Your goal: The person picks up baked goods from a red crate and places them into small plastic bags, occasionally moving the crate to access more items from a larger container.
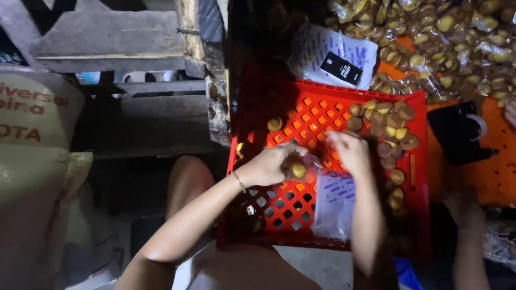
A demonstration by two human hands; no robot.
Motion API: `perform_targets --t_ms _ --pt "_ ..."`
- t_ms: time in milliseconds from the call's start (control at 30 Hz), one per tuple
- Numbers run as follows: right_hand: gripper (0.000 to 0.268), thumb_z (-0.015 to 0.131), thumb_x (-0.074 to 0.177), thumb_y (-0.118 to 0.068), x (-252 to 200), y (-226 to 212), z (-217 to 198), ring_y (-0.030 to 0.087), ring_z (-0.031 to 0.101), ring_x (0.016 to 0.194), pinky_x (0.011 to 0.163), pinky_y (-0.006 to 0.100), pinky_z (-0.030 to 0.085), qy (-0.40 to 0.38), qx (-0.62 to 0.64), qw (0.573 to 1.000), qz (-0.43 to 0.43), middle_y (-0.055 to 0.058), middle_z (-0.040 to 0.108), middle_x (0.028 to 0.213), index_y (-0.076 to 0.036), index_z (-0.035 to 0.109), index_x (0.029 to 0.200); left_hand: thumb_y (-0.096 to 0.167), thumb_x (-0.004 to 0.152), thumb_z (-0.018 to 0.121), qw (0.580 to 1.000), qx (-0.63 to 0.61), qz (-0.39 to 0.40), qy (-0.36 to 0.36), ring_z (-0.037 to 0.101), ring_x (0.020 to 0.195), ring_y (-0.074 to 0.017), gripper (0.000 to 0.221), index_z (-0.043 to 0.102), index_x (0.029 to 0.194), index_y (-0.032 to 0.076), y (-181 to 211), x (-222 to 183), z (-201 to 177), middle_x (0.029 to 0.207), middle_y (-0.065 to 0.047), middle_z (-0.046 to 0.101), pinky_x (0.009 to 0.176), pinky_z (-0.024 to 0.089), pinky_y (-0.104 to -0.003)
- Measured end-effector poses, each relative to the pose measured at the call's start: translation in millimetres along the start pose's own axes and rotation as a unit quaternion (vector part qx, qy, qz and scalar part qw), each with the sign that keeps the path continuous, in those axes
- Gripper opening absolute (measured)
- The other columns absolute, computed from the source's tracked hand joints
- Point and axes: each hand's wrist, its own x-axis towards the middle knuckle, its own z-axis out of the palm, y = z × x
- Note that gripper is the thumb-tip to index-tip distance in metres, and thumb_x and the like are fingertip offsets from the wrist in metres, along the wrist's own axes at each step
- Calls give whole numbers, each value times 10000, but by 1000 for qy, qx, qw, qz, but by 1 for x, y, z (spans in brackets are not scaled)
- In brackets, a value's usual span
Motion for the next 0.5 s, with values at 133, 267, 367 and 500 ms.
perform_targets --t_ms 133,267,367,500 --pt "137 720 918 -497 -26 137 1 207 670 707 564 349 559 67 -443 894 -3 -23 690 844 -396 797 967 68 757 694 1000 -9 -2 -10 624 1215 -475 547 623 1294 -7 14 1 -8 1242 -239 671 1039 501 -562" --pt "285 753 838 -243 -33 155 2 235 716 946 792 385 598 77 -131 982 115 -12 696 1019 -266 747 1122 78 740 691 1000 -16 12 -9 608 1229 -475 579 605 1307 -2 12 5 -12 1259 -234 653 1044 493 -557" --pt "261 760 814 -71 -27 -4 -43 203 701 1000 841 310 572 118 99 983 100 -18 748 1014 -230 783 1020 98 739 700 1000 -27 5 -15 599 1252 -464 599 602 1323 4 10 14 -13 1278 -224 645 1063 484 -552" --pt "325 802 659 -43 -57 -83 15 305 703 1061 897 389 560 23 95 995 -27 67 765 1057 -130 795 972 205 734 770 999 -25 -9 -47 605 1262 -434 658 603 1347 36 6 25 -5 1287 -183 650 1081 468 -558"
